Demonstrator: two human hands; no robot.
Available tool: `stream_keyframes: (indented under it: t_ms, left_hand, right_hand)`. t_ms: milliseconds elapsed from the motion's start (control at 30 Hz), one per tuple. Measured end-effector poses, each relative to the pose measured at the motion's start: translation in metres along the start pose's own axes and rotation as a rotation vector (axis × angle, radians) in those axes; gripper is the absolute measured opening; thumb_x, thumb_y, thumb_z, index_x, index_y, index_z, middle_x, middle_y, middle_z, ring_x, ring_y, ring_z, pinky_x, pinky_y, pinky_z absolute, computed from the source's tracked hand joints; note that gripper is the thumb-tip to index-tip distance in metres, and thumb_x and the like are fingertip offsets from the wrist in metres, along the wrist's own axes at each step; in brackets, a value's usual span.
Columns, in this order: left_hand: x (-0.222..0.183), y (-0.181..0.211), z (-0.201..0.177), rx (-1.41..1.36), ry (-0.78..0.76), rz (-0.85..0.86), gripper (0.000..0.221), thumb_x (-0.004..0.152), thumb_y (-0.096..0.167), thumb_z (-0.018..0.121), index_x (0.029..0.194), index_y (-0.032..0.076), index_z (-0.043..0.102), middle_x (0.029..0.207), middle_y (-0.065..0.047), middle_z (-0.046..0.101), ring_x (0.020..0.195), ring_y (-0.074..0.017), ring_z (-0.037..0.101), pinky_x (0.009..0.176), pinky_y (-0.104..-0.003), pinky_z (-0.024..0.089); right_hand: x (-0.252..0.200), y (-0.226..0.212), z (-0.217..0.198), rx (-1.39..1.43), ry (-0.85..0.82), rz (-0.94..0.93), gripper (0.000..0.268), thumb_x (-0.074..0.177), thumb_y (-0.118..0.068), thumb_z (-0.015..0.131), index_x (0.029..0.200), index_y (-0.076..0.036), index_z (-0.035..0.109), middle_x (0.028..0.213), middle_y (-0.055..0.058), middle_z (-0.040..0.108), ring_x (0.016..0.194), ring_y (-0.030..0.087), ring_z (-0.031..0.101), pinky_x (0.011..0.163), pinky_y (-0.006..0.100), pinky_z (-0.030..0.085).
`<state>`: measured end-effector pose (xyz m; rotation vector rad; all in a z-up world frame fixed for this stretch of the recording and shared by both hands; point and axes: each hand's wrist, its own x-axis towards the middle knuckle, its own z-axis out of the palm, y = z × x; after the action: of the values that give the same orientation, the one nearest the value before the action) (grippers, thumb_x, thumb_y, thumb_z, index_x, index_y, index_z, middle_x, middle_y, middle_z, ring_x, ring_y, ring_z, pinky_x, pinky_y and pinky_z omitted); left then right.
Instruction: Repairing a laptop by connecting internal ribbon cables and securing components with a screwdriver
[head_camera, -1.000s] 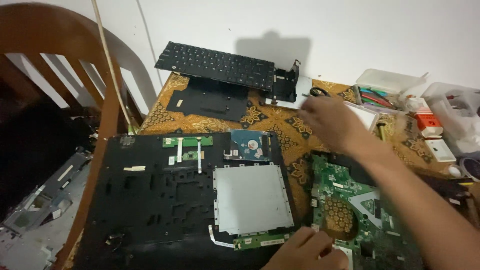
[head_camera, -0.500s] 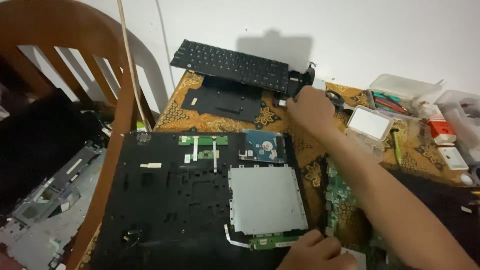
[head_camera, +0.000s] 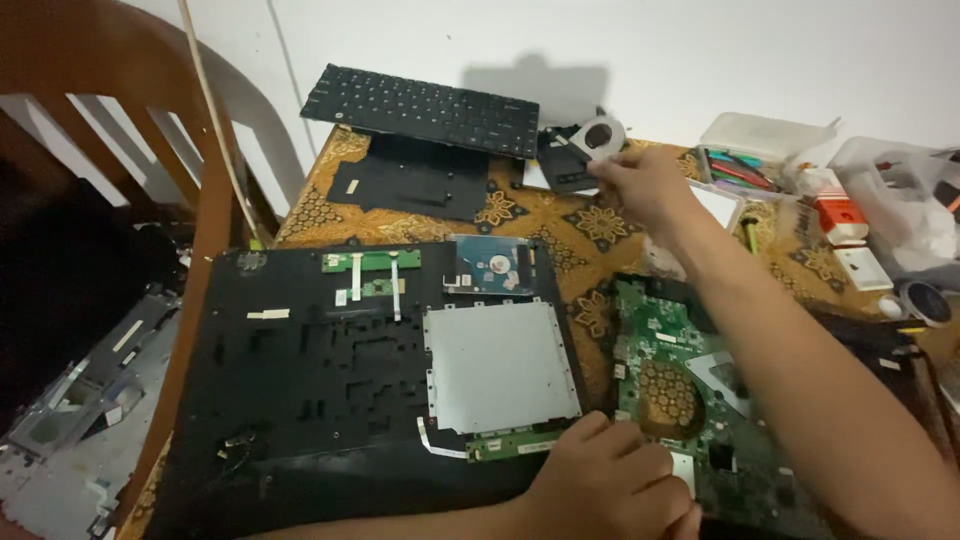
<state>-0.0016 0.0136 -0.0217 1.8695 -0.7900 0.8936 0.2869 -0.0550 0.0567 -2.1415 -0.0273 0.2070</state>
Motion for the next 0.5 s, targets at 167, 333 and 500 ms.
stream_keyframes:
  t_ms: [167,333,500]
  left_hand:
    - [0.0,-0.002,-0.003,-0.027,-0.019,-0.028,0.028,0.101,0.012,0.062,0.074,0.012,0.056,0.074,-0.006,0.046,0.068,-0.0207,0.04,0.063,-0.037,0.029]
    - [0.022,0.006,-0.024,-0.301,-0.027,-0.332,0.032,0.102,0.019,0.058,0.075,0.012,0.043,0.07,-0.006,0.041,0.061,-0.0211,0.04,0.059,-0.038,0.029]
    - [0.043,0.009,-0.033,-0.541,-0.03,-0.886,0.023,0.091,0.024,0.067,0.106,0.01,0.057,0.076,-0.007,0.062,0.063,-0.0176,0.061,0.057,-0.036,0.049]
  right_hand:
    - [-0.051,-0.012,-0.014,0.203,-0.115,0.071,0.022,0.11,-0.024,0.055,0.119,-0.007,0.067,0.089,0.001,0.059,0.067,0.011,0.046,0.054,0.023,0.035]
    - [-0.114,0.037,-0.08,0.173,-0.305,-0.169,0.028,0.111,-0.018,0.052,0.087,-0.005,0.058,0.071,0.004,0.049,0.056,0.017,0.043,0.049,0.029,0.035]
    - [-0.184,0.13,-0.151,0.151,-0.342,-0.288,0.023,0.093,-0.016,0.072,0.076,-0.002,0.066,0.065,0.009,0.06,0.057,0.021,0.055,0.053,0.034,0.041]
